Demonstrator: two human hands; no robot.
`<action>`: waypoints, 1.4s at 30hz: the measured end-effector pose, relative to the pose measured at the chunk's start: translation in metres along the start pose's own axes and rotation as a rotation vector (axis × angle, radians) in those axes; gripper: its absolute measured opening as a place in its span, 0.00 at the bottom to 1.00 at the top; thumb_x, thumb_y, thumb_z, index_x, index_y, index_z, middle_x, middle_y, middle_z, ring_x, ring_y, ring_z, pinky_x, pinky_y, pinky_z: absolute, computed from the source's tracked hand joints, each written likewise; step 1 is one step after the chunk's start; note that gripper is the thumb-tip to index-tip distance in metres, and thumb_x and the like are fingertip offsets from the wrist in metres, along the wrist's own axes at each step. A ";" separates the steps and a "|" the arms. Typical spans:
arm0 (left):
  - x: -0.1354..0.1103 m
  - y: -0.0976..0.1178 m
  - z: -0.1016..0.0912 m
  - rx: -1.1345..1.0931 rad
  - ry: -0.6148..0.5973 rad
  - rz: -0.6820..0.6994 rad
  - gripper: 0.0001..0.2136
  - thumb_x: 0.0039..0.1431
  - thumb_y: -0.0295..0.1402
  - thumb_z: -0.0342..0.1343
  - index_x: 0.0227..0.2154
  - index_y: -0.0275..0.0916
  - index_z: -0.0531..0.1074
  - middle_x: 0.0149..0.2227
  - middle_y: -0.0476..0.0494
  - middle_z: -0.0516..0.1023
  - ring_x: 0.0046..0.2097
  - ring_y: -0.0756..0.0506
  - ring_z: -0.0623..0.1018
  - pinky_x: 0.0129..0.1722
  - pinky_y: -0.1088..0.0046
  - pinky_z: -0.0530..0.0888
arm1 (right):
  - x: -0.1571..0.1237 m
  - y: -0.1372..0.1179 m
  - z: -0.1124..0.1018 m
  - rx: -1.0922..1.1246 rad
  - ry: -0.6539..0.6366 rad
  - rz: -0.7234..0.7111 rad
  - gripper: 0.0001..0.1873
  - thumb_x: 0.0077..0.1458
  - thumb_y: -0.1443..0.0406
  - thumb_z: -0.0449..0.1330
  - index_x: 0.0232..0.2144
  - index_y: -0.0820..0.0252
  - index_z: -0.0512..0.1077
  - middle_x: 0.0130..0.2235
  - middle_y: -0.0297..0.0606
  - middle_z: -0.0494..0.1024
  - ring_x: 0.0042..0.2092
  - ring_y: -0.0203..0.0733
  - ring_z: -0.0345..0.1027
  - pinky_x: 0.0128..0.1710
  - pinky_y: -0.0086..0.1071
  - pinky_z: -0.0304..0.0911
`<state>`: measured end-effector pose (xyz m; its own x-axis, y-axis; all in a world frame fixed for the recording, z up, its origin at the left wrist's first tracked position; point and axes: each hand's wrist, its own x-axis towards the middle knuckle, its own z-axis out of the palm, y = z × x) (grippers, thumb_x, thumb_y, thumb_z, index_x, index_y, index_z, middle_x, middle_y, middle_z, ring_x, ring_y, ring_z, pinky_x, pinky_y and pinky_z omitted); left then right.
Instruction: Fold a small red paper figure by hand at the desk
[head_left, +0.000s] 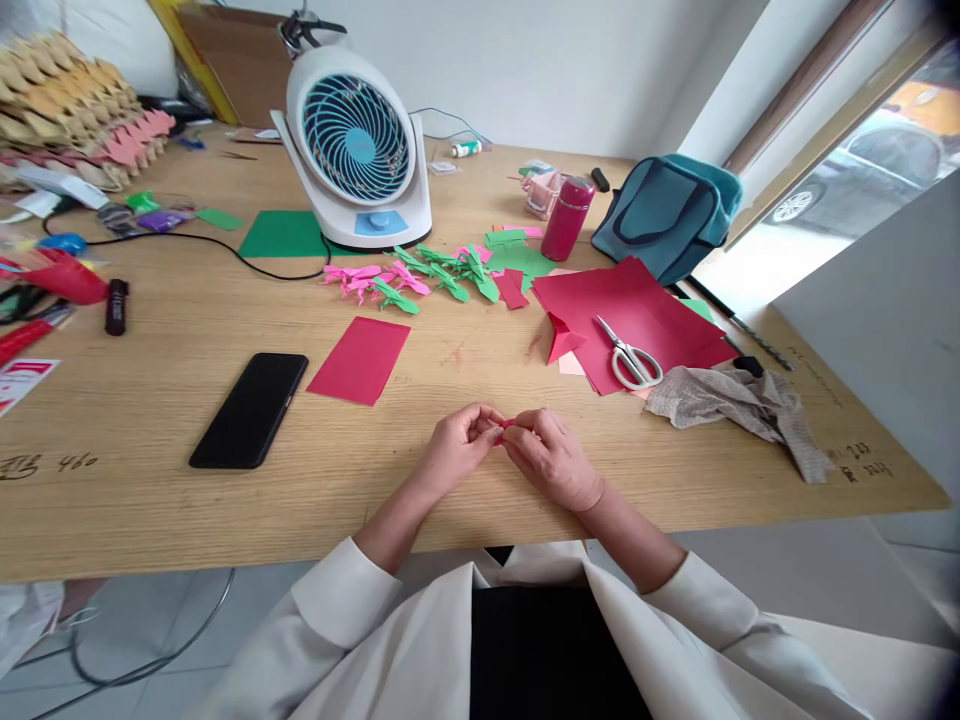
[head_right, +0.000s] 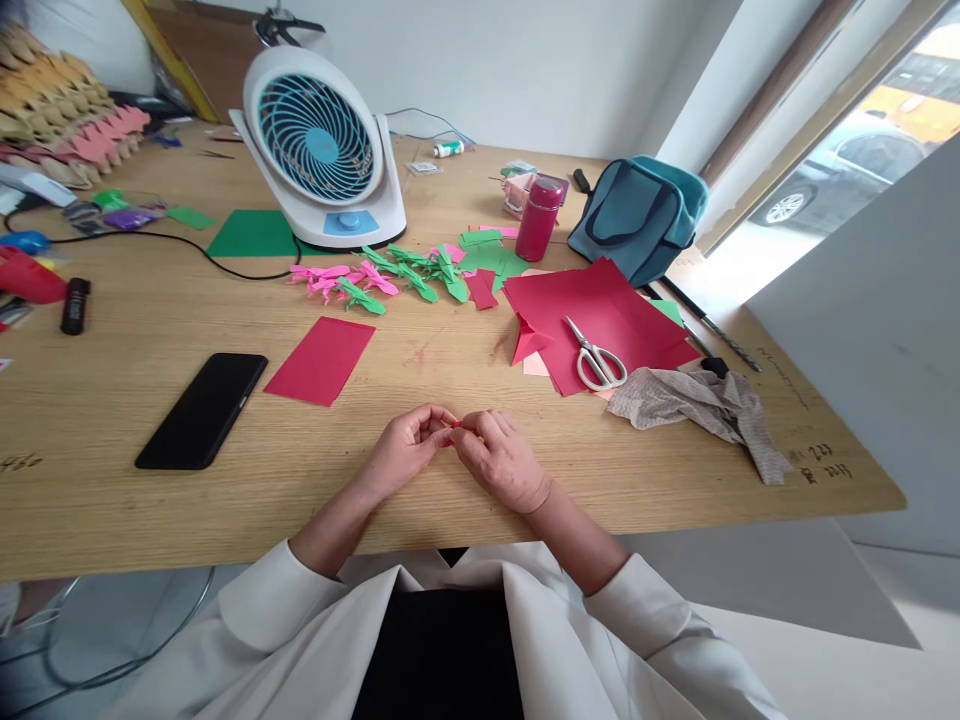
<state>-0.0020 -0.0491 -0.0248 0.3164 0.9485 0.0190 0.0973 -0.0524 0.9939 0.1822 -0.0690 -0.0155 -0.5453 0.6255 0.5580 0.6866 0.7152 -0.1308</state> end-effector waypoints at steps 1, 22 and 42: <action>0.000 -0.001 0.001 0.030 -0.005 0.007 0.06 0.59 0.34 0.58 0.37 0.37 0.73 0.28 0.50 0.76 0.31 0.50 0.75 0.32 0.76 0.71 | -0.001 0.002 0.001 -0.027 -0.017 -0.037 0.07 0.65 0.70 0.54 0.38 0.60 0.72 0.38 0.42 0.72 0.36 0.41 0.63 0.37 0.35 0.62; -0.027 0.001 -0.005 1.068 -0.078 0.574 0.11 0.67 0.24 0.46 0.46 0.31 0.73 0.42 0.39 0.74 0.42 0.43 0.69 0.45 0.65 0.73 | -0.005 0.000 0.002 0.052 -0.243 0.095 0.11 0.66 0.69 0.51 0.31 0.61 0.69 0.34 0.42 0.70 0.35 0.41 0.63 0.38 0.34 0.63; -0.019 0.002 0.003 0.939 0.003 0.405 0.08 0.69 0.28 0.48 0.34 0.38 0.71 0.36 0.44 0.72 0.39 0.46 0.73 0.42 0.69 0.72 | 0.002 0.011 -0.003 0.223 -0.270 0.160 0.05 0.66 0.68 0.52 0.36 0.60 0.67 0.35 0.40 0.69 0.34 0.40 0.64 0.35 0.34 0.64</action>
<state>-0.0047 -0.0684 -0.0234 0.4874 0.8058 0.3363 0.6845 -0.5917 0.4258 0.1904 -0.0614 -0.0134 -0.5667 0.7733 0.2842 0.6680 0.6332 -0.3909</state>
